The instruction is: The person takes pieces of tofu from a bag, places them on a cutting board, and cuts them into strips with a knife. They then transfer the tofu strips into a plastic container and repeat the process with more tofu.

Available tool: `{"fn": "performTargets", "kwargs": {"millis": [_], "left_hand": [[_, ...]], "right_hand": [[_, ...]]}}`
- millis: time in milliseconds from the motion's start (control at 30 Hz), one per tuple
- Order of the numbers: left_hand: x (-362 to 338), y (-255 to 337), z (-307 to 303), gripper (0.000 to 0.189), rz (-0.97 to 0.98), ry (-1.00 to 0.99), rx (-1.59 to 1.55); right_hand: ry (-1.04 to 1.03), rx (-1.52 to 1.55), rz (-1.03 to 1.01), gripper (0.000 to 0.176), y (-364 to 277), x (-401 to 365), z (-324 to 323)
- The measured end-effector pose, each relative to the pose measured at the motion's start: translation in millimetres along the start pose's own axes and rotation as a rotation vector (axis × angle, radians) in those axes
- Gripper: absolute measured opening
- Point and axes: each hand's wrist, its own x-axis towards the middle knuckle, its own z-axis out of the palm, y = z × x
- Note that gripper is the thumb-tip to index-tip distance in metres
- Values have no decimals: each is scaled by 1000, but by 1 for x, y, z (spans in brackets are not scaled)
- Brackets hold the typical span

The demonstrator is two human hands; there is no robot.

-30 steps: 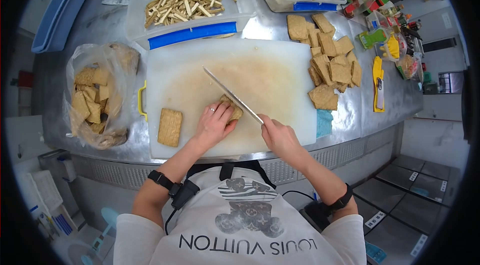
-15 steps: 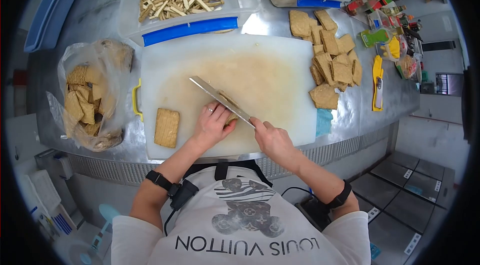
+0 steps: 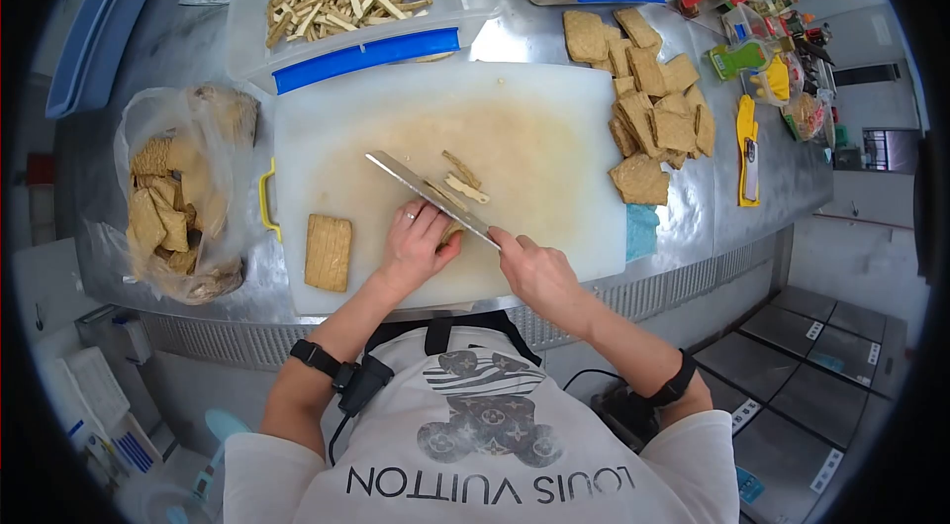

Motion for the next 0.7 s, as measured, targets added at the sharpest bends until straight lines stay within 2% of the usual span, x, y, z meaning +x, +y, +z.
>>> {"fn": "performTargets", "kwargs": {"millis": [133, 300, 400, 500, 700], "left_hand": [[5, 4, -6, 37, 10, -18, 24], [-5, 2, -7, 38, 1, -67, 38], [-5, 2, -4, 37, 13, -21, 52], [-5, 1, -4, 36, 16, -11, 49], [-4, 3, -9, 35, 32, -30, 61]], "right_hand": [[33, -25, 2, 32, 5, 0, -2], [-89, -50, 21, 33, -19, -19, -34], [-81, -7, 64, 34, -17, -7, -19], [0, -26, 22, 34, -5, 2, 8], [-12, -24, 15, 33, -12, -11, -19]]}}
